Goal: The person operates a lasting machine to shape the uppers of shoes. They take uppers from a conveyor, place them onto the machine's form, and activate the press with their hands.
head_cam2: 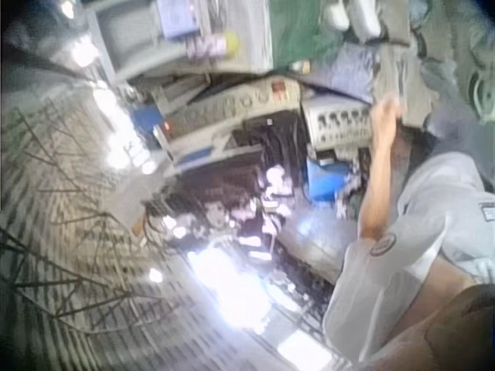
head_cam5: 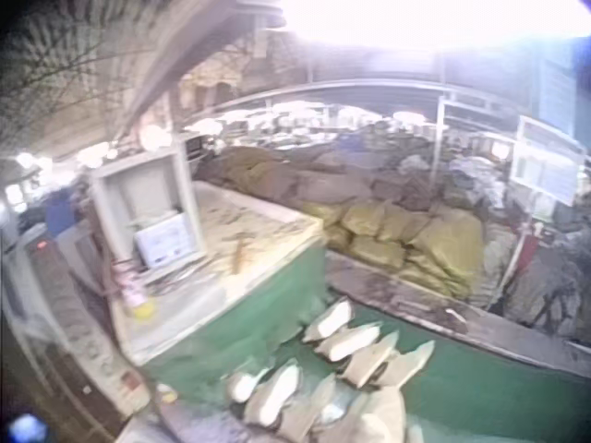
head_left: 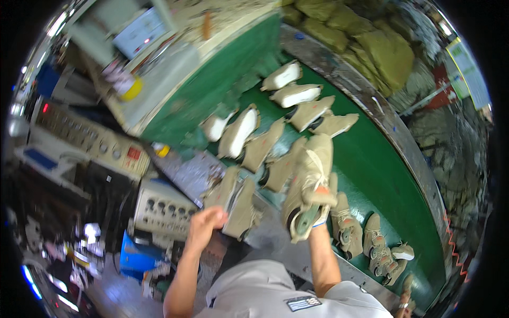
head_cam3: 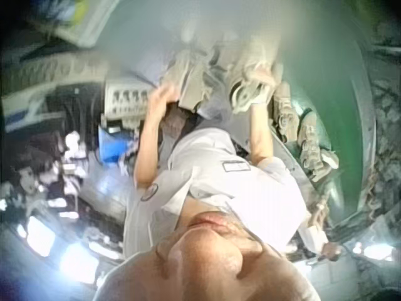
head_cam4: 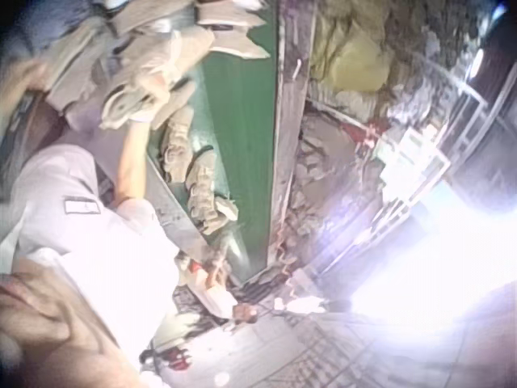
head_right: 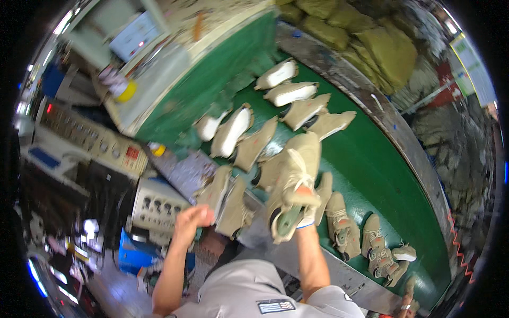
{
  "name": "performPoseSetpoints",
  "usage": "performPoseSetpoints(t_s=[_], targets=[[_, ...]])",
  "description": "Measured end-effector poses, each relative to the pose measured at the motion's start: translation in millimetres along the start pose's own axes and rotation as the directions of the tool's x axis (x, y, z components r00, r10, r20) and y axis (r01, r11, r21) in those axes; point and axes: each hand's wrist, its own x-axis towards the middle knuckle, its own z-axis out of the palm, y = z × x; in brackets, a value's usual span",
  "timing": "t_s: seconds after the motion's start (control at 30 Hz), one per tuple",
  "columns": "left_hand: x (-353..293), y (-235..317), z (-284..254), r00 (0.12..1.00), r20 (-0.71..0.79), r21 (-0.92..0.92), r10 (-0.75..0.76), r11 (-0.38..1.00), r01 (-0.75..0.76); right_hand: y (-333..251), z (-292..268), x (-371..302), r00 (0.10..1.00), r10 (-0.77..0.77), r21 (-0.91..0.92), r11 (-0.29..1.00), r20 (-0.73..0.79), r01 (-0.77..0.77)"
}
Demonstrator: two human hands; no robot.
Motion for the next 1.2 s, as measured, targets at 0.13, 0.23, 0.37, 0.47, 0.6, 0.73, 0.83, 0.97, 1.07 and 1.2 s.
performPoseSetpoints(t_s=[0.13,0.23,0.37,0.47,0.6,0.73,0.83,0.97,1.07,1.2], targets=[[-53.0,40.0,-60.1,0.986,-0.102,-0.170,0.135,0.974,-0.151,120.7,111.4,-44.0,0.962,0.268,-0.245,0.938,0.062,-0.245],[-100.5,32.3,-139.1,0.967,-0.217,-0.248,0.135,0.950,-0.189,183.1,249.8,-64.7,0.746,0.657,0.029,0.748,0.109,-0.663],[-187.2,-33.0,-249.2,0.908,-0.393,-0.359,0.145,0.885,-0.297,257.5,347.8,-102.7,0.435,0.866,-0.185,0.483,0.247,-0.856],[-231.6,-65.5,-302.0,0.781,-0.625,-0.381,-0.010,0.876,-0.294,328.8,396.5,-130.2,0.498,0.833,-0.432,0.551,0.239,-0.714],[-263.6,-107.5,-348.6,0.565,-0.823,-0.376,-0.063,0.806,-0.457,394.9,449.8,-153.6,0.454,0.838,-0.594,0.539,0.304,-0.598],[-285.8,-131.7,-379.1,0.393,-0.910,-0.367,-0.134,0.699,-0.613,449.2,482.4,-170.2,0.475,0.833,-0.607,0.539,0.283,-0.584],[-296.7,-141.0,-401.6,0.309,-0.947,-0.297,-0.089,0.610,-0.734,498.1,489.3,-171.2,0.510,0.801,-0.568,0.589,0.314,-0.575],[-285.6,-147.3,-421.6,0.205,-0.979,-0.178,-0.002,0.504,-0.845,537.7,506.6,-165.9,0.541,0.741,-0.542,0.666,0.398,-0.513],[-266.2,-151.1,-405.9,0.309,-0.949,-0.292,-0.061,0.535,-0.792,556.7,506.8,-160.0,0.584,0.727,-0.556,0.671,0.362,-0.491],[-242.3,-175.4,-384.2,0.551,-0.829,-0.539,-0.091,0.389,-0.747,560.2,498.4,-161.2,0.602,0.709,-0.600,0.675,0.368,-0.429]])
